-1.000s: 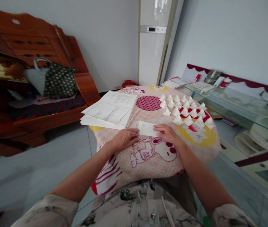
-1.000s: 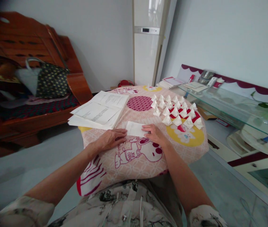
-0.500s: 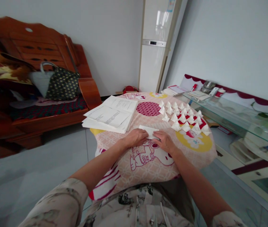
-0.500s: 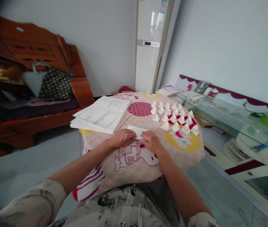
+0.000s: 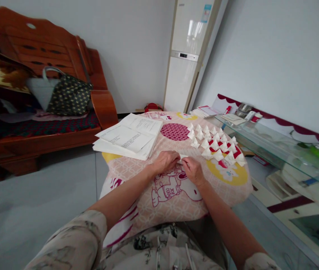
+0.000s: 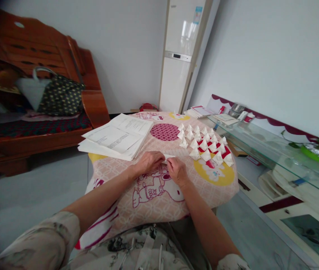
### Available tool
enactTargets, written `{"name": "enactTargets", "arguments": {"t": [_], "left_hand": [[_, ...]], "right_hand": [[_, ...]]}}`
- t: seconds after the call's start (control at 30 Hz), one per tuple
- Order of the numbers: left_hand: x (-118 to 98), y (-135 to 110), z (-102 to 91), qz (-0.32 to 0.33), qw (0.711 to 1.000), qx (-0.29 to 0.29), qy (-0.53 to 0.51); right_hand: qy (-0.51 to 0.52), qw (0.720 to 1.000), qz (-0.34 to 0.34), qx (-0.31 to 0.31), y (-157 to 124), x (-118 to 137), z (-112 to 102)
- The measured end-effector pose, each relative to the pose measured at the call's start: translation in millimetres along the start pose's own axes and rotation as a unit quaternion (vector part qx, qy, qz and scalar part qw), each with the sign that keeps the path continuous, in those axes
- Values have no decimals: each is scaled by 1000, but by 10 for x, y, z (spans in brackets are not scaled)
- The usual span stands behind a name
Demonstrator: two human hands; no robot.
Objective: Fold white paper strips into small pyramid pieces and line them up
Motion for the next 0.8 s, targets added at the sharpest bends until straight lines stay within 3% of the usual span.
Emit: {"name": "enactTargets", "arguments": {"t": [0.1,0.3,0.53,0.8], "left_hand": [[21,-31,-9,-5,1000,-28,10],[-81,-50,-55,67,995,-25,70],[-60,-43,-12,63,996,-22,51],[104,-99,-129,21,995,-92,25]], "right_hand": [[-12,1000,-6,0,10,14,-11],[-43,999,-10,6,45,84,-14],[-22,999,3,32,61,113,-50],[11,996,68,-51,36,-176,-239]]}}
Point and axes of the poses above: each hand's wrist, its own y-axis towards the middle knuckle, its own z-axis out of the palm, x = y × z, the point moved 2 cm from there along y, towards the middle knuckle, and after that the axes turned 11 degrees about -y, right-handed, at the moved point
